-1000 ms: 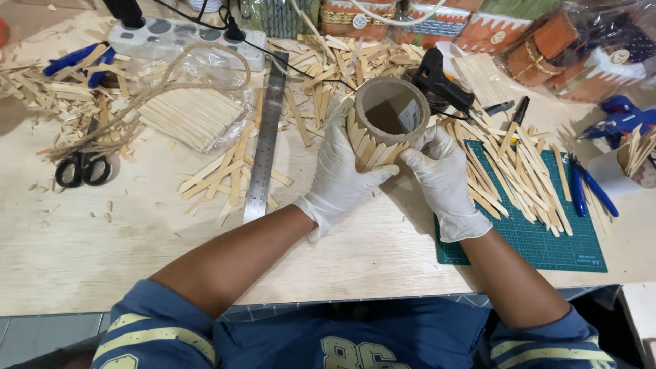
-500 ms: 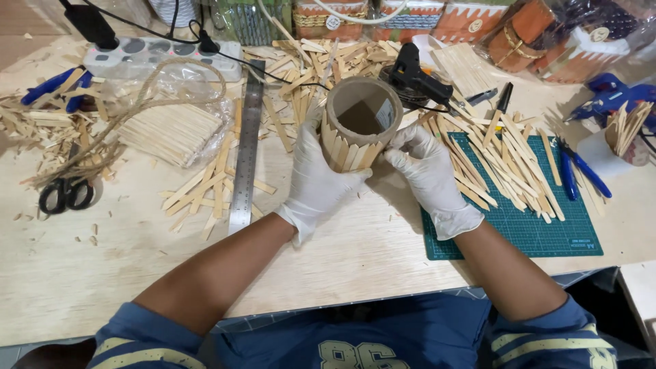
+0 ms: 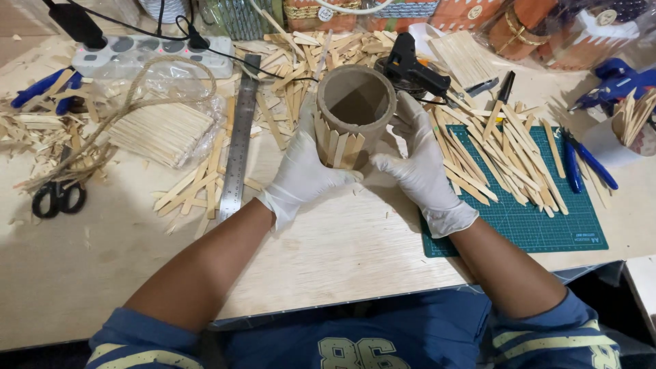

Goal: Gluing popsicle sticks onto a cardboard tube to create a decorative container.

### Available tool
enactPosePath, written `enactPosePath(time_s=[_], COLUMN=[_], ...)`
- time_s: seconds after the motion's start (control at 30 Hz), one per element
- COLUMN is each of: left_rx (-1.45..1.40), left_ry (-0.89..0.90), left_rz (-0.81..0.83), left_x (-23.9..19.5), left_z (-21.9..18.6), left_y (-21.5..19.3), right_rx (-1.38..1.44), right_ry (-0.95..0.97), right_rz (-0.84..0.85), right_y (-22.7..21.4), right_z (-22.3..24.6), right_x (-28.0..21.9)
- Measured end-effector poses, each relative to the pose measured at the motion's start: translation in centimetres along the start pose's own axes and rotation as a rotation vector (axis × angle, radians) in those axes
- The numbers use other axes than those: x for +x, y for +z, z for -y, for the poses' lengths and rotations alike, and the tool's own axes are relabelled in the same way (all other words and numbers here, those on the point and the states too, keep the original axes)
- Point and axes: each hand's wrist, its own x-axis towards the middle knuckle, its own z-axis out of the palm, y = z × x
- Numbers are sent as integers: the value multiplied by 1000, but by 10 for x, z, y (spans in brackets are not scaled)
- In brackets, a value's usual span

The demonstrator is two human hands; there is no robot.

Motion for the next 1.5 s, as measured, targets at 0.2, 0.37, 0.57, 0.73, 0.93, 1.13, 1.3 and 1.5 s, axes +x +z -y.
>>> enactPosePath(time_s=[0.2,0.37,0.57,0.73,0.93,1.13,1.3,1.5], left_rx=[67,66,97,106,142,268,202,433], left_ry=[111,144,179,218,33,12,146,118], left_rz=[2,22,14,37,-32,-115,-101,-138], left_x=[6,4,4,2,7,4,5,-1], left_z=[-13,18,15,1,-9,-26,24,19], left_y=[7,-5,-4,0,9,22,-2,4], right_rx=[44,26,42,77,59,-249,-321,-263], right_ry=[-19,5,-31,-34,-34,-154,-133,-135], right_rz=[3,-33,-84,-111,-74,-9,-14,-120], right_y=[23,26,28,29,16,11,-3,-11], right_z=[32,11,19,16,-3,17,4,0], right_x=[5,2,-3,-2,4,-8,-8,-10])
